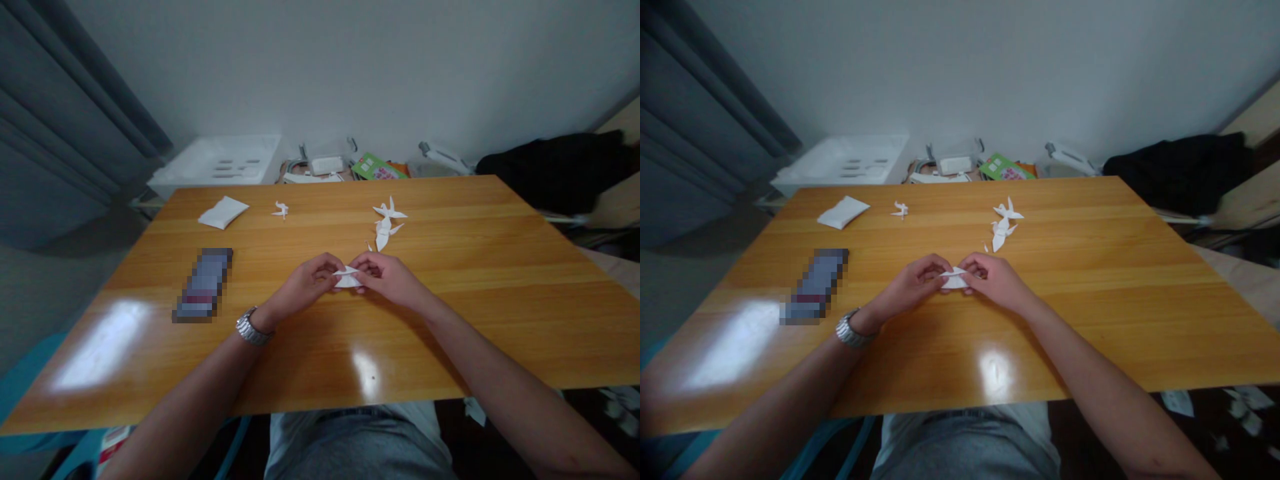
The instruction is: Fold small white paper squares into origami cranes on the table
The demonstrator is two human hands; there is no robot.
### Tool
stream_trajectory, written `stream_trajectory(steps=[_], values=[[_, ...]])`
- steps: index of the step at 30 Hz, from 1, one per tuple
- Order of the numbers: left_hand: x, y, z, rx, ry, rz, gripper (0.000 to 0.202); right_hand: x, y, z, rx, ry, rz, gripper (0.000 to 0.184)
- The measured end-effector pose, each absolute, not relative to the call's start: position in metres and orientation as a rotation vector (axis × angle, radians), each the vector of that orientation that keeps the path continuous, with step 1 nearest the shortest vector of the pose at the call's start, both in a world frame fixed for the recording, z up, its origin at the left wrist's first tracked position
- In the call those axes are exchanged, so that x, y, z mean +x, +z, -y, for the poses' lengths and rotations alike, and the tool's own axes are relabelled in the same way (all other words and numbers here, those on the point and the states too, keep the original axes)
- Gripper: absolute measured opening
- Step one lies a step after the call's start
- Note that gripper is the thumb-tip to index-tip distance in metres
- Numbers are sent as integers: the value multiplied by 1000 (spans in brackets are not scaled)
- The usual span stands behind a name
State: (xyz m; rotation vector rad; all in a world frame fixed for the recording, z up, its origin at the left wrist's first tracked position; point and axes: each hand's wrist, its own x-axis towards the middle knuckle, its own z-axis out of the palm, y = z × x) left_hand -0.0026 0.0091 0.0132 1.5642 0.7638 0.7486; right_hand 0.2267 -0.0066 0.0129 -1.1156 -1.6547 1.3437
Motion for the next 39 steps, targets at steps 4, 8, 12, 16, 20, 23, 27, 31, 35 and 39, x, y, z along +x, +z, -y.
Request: stream_trajectory(steps=[4,8,12,16,20,23,27,31,35,39], values=[[-1,13,-8,1611,807,-831,21,225,13,6,-1088,1421,1567,33],[-1,14,-6,1667,839,-869,20,224,15,7,-1104,1458,1496,35],[-1,15,-4,1686,836,-875,22,225,16,9,-1131,1470,1483,36],[0,18,0,1679,784,-903,28,227,17,10,-1137,1427,1568,31],[5,18,4,1723,826,-942,26,226,18,11,-1151,1361,1656,24],[9,14,6,1714,890,-977,26,225,20,12,-1176,1232,1752,19],[11,12,6,1718,818,-1030,27,225,22,13,-1204,1185,1817,21],[10,11,6,1708,829,-1034,25,227,21,12,-1207,1182,1796,24],[10,13,4,1728,848,-1028,23,229,20,10,-1186,1265,1715,24],[8,16,2,1759,831,-1006,22,228,22,11,-1206,1379,1606,27]])
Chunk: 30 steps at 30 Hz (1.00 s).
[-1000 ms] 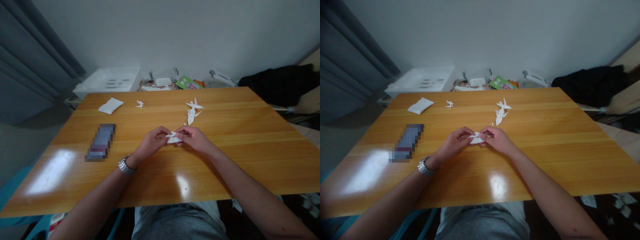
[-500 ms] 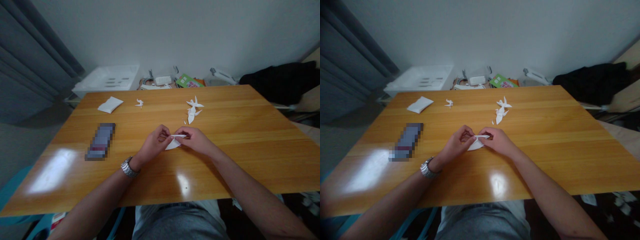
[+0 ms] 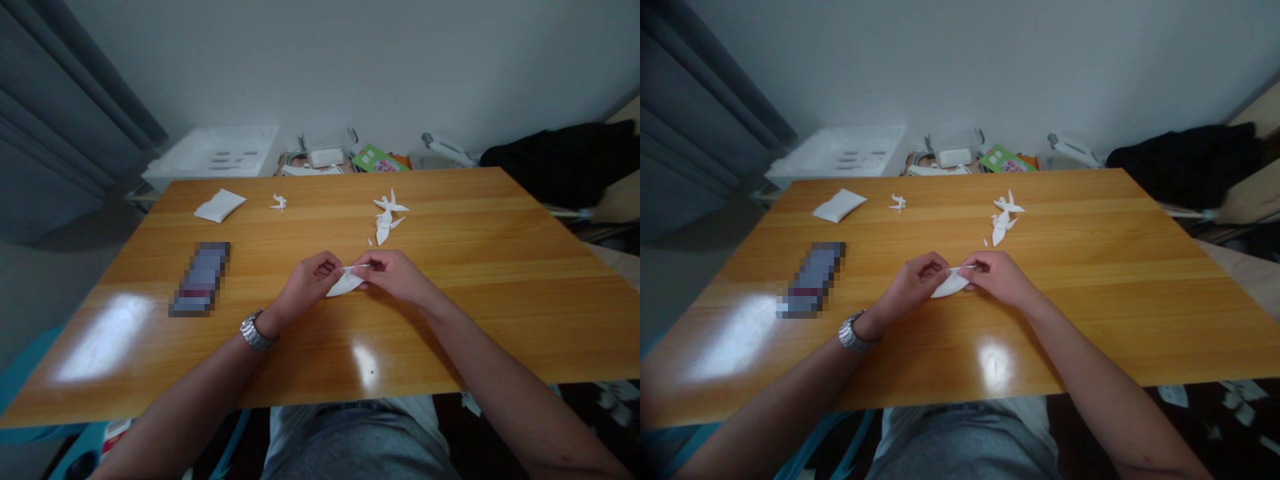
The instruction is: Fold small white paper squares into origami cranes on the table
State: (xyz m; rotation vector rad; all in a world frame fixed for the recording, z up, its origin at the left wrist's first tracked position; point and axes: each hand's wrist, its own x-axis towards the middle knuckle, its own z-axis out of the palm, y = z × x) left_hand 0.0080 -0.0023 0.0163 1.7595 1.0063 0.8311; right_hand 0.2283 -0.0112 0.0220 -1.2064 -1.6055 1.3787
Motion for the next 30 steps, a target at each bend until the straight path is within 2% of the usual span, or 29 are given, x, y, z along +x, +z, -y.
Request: stream_trajectory(steps=[10,18,26,30], values=[[1,19,-3,1768,801,-984,23,233,23,12,-1194,1537,1560,34],[4,18,0,1867,735,-1052,21,220,21,17,-1294,1028,1924,25],[7,19,2,1747,831,-1027,23,223,16,14,-1322,991,1787,26],[6,19,-1,1766,883,-1061,21,227,11,11,-1284,1097,1714,25]])
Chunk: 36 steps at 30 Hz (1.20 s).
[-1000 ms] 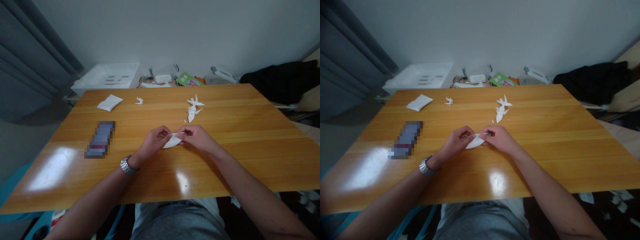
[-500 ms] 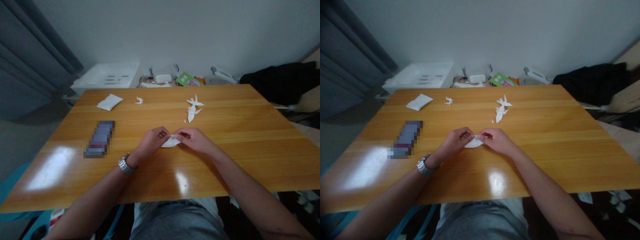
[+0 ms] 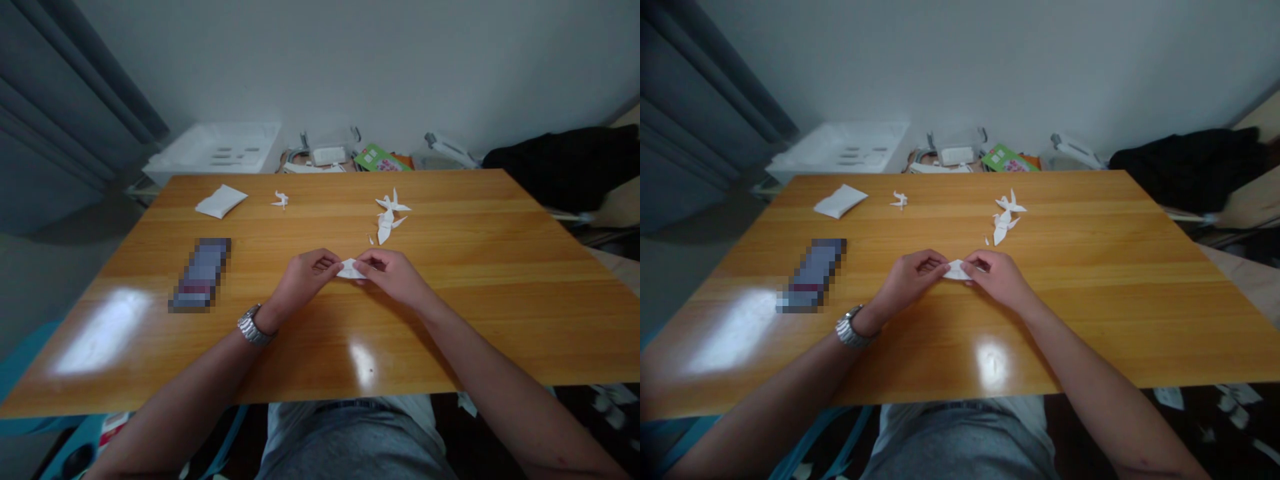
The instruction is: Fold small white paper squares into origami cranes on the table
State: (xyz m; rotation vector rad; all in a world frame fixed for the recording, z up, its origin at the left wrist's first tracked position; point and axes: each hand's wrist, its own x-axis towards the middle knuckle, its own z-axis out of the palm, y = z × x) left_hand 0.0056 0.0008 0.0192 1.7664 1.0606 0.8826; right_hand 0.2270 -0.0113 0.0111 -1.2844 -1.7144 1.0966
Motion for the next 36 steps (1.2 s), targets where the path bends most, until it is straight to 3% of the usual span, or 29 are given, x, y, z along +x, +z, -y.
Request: stream_trajectory(steps=[18,36], values=[[-6,21,-10,1569,756,-1015,26,227,20,14,-1285,1284,1628,31],[0,25,-1,1754,876,-1043,20,224,15,13,-1332,1179,1554,33]])
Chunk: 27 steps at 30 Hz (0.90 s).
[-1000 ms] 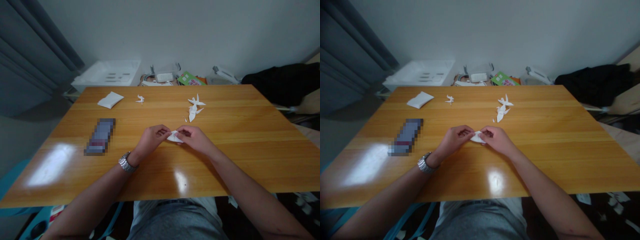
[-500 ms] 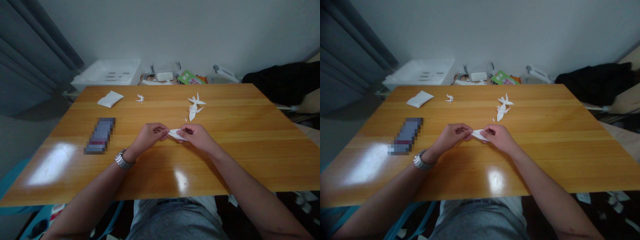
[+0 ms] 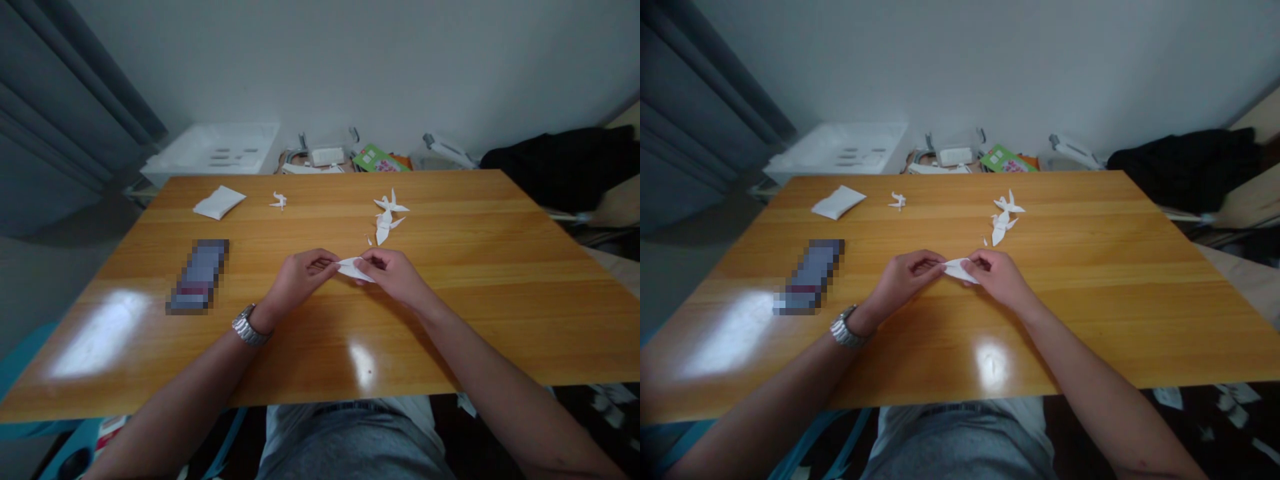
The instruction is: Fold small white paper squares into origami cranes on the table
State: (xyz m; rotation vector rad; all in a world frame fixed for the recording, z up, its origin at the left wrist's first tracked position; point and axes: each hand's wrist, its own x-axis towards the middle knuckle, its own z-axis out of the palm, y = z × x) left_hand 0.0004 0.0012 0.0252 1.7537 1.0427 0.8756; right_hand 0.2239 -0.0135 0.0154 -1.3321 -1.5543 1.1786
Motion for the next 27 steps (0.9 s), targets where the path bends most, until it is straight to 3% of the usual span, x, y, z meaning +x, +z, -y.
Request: stream_trajectory(steps=[17,27], values=[[14,14,1,1381,1125,-906,16,217,21,16,-1345,1143,1538,33],[13,10,1,1515,1011,-1022,28,221,17,15,-1337,1082,1622,31]])
